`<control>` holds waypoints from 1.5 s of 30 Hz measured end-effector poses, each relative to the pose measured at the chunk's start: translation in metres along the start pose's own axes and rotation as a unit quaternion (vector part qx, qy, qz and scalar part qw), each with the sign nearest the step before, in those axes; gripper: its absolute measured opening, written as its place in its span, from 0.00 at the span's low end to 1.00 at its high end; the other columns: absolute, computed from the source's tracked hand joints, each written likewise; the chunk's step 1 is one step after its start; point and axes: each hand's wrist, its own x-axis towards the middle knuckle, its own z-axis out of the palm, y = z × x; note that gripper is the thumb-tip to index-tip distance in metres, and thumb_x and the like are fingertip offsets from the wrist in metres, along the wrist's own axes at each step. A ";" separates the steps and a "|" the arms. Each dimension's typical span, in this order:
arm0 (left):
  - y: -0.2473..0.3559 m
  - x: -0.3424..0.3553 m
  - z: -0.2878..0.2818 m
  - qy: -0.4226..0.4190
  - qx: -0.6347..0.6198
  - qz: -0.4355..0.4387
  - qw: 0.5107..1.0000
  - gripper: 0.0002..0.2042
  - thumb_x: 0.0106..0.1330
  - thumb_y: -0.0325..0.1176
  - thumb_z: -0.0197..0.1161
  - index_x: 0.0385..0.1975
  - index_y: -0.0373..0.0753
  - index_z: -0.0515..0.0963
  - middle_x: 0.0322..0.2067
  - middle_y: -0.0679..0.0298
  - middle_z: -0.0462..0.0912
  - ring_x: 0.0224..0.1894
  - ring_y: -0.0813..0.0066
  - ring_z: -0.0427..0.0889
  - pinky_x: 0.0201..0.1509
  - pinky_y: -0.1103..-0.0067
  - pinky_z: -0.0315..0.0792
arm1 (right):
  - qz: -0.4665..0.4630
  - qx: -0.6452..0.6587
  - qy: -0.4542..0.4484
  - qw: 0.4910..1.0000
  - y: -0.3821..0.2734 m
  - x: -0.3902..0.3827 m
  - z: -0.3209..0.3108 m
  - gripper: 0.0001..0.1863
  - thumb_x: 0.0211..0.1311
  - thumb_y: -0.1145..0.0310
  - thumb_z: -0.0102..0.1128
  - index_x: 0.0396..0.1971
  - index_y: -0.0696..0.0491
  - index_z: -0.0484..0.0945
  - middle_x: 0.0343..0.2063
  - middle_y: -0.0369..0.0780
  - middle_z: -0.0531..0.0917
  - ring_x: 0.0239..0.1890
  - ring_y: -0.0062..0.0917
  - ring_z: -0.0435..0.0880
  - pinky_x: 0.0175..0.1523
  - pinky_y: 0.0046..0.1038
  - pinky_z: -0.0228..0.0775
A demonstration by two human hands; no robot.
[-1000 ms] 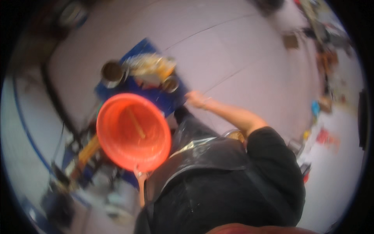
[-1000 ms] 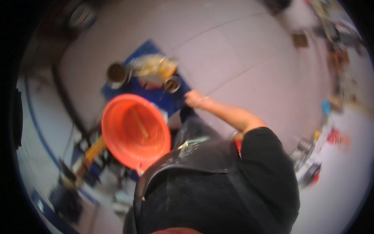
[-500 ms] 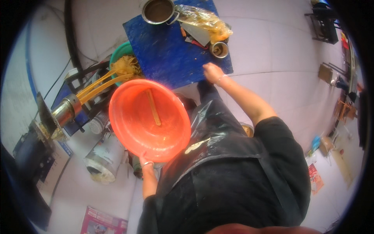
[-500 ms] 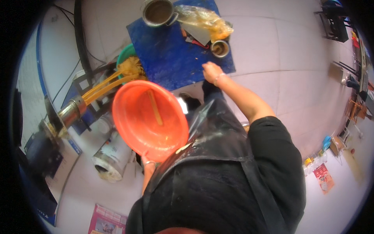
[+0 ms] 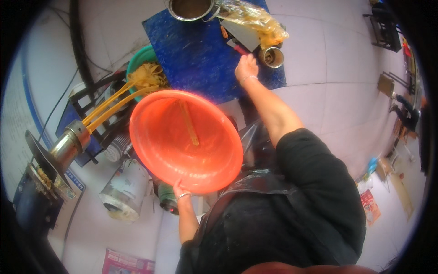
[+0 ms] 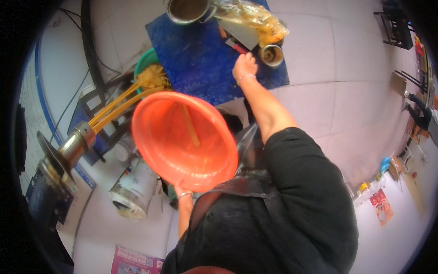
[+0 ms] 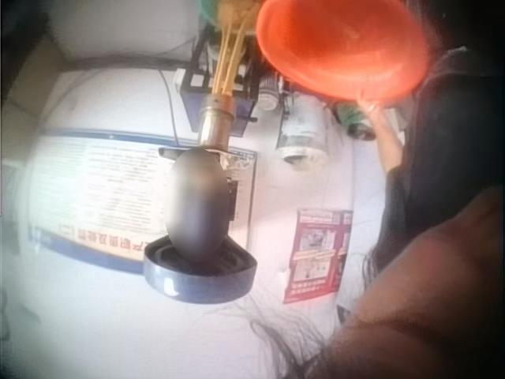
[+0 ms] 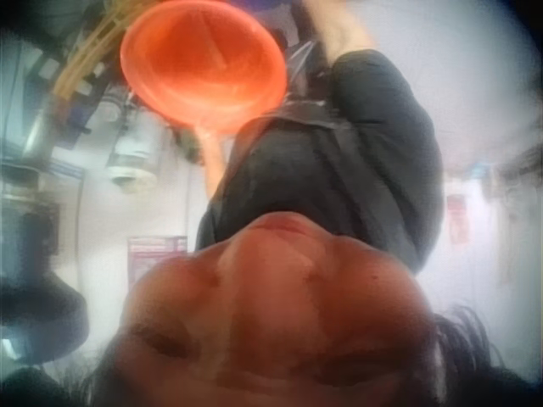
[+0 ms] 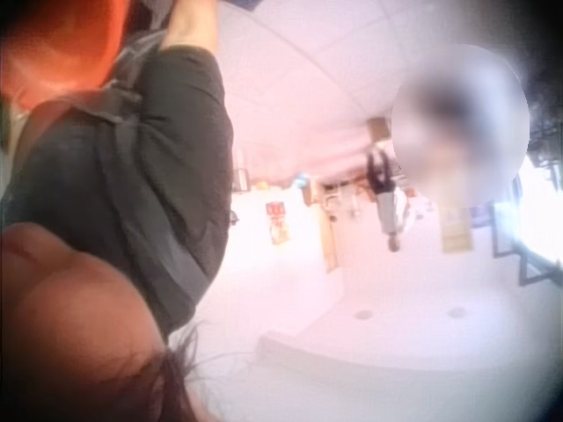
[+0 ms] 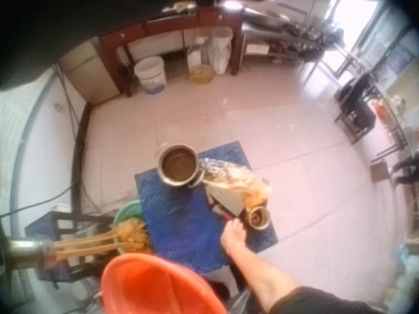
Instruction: The person operates a noodle extrusion machine, feeding dough into the hopper and guiding the extruded noodles into a green bowl. They use a wooden stick to manage the noodles and later transfer the finished noodles into an orange bowl.
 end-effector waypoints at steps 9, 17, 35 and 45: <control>-0.010 0.001 0.026 -0.019 -0.016 0.028 0.999 0.23 0.51 0.28 0.62 0.50 0.38 0.72 0.47 0.59 0.77 0.51 0.57 0.76 0.58 0.56 0.70 | 0.005 0.073 -0.108 0.991 -0.017 0.033 -0.023 0.25 0.52 0.51 0.66 0.40 0.55 0.72 0.37 0.49 0.82 0.42 0.42 0.83 0.46 0.41 0.75; -0.008 0.007 0.062 -0.053 -0.052 0.027 0.997 0.19 0.52 0.26 0.62 0.46 0.37 0.74 0.40 0.58 0.80 0.44 0.57 0.80 0.50 0.58 0.75 | -0.088 0.081 -0.100 0.988 0.001 -0.010 -0.048 0.10 0.56 0.67 0.51 0.34 0.57 0.72 0.30 0.56 0.81 0.36 0.51 0.82 0.44 0.47 0.73; -0.044 -0.055 0.239 -0.107 0.239 -0.116 0.958 0.22 0.57 0.50 0.65 0.46 0.45 0.75 0.33 0.61 0.81 0.37 0.59 0.82 0.40 0.58 0.76 | -0.218 0.459 -0.194 0.839 -0.013 -0.099 -0.369 0.13 0.63 0.74 0.56 0.47 0.57 0.79 0.28 0.29 0.77 0.28 0.10 0.71 0.34 0.14 0.64; 0.003 -0.058 0.139 -0.193 0.240 0.080 0.948 0.14 0.64 0.43 0.60 0.44 0.43 0.72 0.30 0.63 0.76 0.26 0.70 0.80 0.24 0.74 0.76 | -0.679 0.322 -0.027 0.660 -0.223 -0.169 -0.460 0.13 0.58 0.74 0.60 0.45 0.51 0.80 0.23 0.42 0.77 0.21 0.31 0.77 0.29 0.28 0.71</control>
